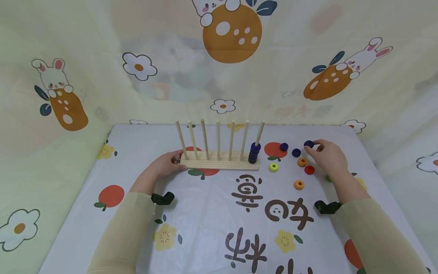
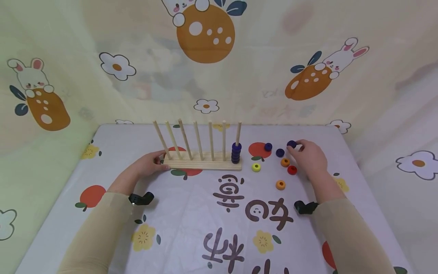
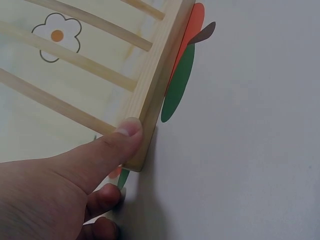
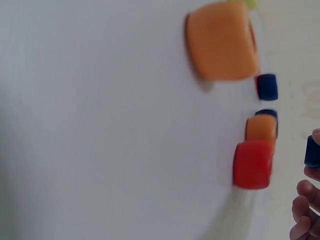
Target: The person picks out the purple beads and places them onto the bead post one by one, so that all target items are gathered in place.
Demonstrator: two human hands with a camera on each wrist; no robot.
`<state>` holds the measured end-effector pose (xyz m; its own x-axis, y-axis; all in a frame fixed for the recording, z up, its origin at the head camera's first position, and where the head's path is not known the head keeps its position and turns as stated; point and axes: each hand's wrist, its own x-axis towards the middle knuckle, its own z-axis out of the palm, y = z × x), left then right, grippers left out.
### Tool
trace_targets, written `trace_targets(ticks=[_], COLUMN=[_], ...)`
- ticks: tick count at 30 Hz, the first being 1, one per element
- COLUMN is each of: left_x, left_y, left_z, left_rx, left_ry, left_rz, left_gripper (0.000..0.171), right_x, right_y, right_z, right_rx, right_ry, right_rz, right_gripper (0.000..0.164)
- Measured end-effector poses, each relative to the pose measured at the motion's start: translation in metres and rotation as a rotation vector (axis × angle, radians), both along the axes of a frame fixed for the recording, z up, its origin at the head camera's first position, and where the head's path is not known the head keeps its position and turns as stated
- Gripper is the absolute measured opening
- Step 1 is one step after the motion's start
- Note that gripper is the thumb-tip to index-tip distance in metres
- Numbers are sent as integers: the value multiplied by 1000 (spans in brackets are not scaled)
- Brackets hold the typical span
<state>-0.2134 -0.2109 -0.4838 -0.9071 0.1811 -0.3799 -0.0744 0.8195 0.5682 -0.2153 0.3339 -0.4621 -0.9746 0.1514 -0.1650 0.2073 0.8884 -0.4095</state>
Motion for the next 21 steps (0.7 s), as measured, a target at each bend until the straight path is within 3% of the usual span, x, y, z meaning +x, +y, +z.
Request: trace_targets(ticks=[5,13,21], left_x=[2,2,3], left_y=[0,0,1], left_z=[0,0,2], left_rx=[-4,-9,-12], left_ry=[1,1,6], left_rz=[4,3,2], left_gripper=[79,79,79], right_x=[4,13,19], right_y=[-11,-26,-47], right_z=[9,26,46], right_rx=[0,-23,-40], right_ry=[50,92,145], right_rz=[27,49,88], right_gripper=[73,86,81])
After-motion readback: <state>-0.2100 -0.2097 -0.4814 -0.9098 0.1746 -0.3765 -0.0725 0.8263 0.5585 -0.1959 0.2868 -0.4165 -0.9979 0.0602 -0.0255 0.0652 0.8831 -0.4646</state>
